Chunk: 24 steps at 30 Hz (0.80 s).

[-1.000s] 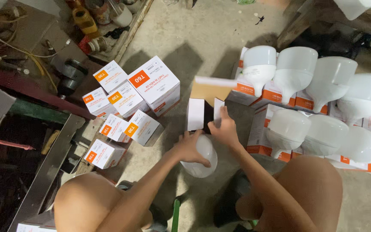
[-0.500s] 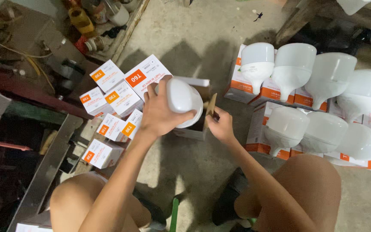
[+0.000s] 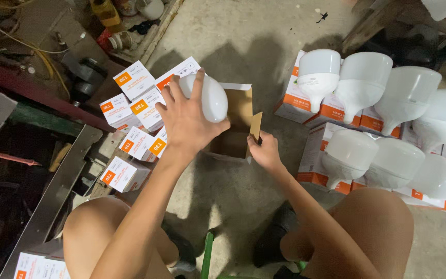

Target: The person places large LED light bulbs into cardboard boxes and closes the lids by hand while organizing them on the floor.

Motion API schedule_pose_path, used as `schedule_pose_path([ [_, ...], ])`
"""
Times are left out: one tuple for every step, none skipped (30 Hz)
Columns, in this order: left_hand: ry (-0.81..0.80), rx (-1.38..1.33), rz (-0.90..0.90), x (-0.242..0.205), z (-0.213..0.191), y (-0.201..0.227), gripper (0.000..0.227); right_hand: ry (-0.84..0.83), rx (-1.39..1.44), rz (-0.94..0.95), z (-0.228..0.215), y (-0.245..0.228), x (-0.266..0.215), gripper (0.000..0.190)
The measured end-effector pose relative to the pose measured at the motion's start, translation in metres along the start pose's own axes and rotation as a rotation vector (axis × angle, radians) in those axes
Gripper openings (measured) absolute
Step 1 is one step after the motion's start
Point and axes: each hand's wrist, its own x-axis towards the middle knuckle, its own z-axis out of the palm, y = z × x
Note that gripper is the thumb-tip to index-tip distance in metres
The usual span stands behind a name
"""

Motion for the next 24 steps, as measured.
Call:
schedule_pose_path([
  [0.007,0.023,-0.010,0.001,0.001,-0.001,0.119,0.000,0.001,-0.002,0.000,0.000,0.000,0.021],
  [0.009,0.025,-0.010,0.000,0.004,-0.002,0.119,-0.015,-0.017,0.021,-0.001,0.002,0.001,0.022],
  [-0.055,-0.042,-0.062,-0.001,0.009,-0.002,0.117,-0.028,-0.034,0.043,-0.001,0.003,0.002,0.023],
  [-0.119,-0.108,-0.113,-0.003,0.016,-0.001,0.116,-0.027,-0.032,0.041,-0.002,0.005,0.004,0.023],
  [-0.122,-0.106,-0.110,-0.007,0.025,0.000,0.116,-0.041,-0.038,0.047,-0.003,0.007,0.004,0.024],
  [-0.122,-0.065,-0.053,-0.012,0.035,0.003,0.117,-0.055,-0.043,0.054,-0.003,0.009,0.005,0.025],
  [-0.123,-0.026,0.006,-0.016,0.047,0.005,0.118,-0.050,-0.042,0.057,-0.003,0.011,0.005,0.025],
  [-0.124,-0.027,0.011,-0.017,0.058,0.006,0.118,-0.016,0.017,-0.003,-0.002,0.011,0.005,0.024],
  [-0.187,-0.038,0.016,-0.021,0.070,0.006,0.116,0.011,0.073,-0.059,-0.002,0.012,0.002,0.024],
  [-0.250,-0.050,0.022,-0.024,0.081,0.006,0.114,0.009,0.071,-0.052,-0.004,0.012,-0.001,0.024],
  [-0.252,-0.050,0.023,-0.024,0.092,0.006,0.114,0.055,0.140,-0.032,-0.005,0.011,0.000,0.029],
  [-0.254,-0.022,0.055,-0.024,0.102,0.005,0.114,0.102,0.209,-0.013,-0.007,0.010,0.000,0.036],
  [-0.254,0.005,0.091,-0.023,0.112,0.006,0.114,0.105,0.209,-0.013,-0.009,0.010,0.001,0.036],
  [-0.254,0.005,0.095,-0.022,0.121,0.006,0.114,0.112,0.185,0.024,-0.012,0.012,0.002,0.035],
  [-0.249,-0.023,0.082,-0.023,0.131,0.008,0.113,0.120,0.159,0.065,-0.014,0.016,0.002,0.033],
  [-0.245,-0.051,0.069,-0.023,0.140,0.010,0.112,0.125,0.156,0.070,-0.015,0.021,0.002,0.033],
  [-0.248,-0.056,0.076,-0.022,0.148,0.012,0.112,0.158,0.118,-0.015,-0.014,0.026,0.002,0.032],
  [-0.302,-0.047,0.049,-0.020,0.156,0.014,0.117,0.190,0.080,-0.100,-0.013,0.031,0.003,0.030],
  [-0.359,-0.038,0.020,-0.020,0.162,0.017,0.123,0.195,0.076,-0.094,-0.014,0.037,0.004,0.030],
  [-0.364,-0.042,0.025,-0.019,0.169,0.020,0.123,0.157,0.057,-0.070,-0.015,0.041,0.005,0.030],
  [-0.414,-0.025,0.014,-0.019,0.174,0.022,0.126,0.119,0.042,-0.047,-0.015,0.044,0.005,0.030],
  [-0.464,-0.008,0.004,-0.018,0.179,0.024,0.130,0.123,0.040,-0.042,-0.018,0.047,0.005,0.030],
  [-0.468,-0.007,0.006,-0.018,0.183,0.025,0.130,0.099,0.055,0.027,-0.021,0.048,0.004,0.030],
  [-0.500,0.015,0.031,-0.017,0.187,0.025,0.130,0.075,0.070,0.096,-0.023,0.050,0.002,0.032],
])
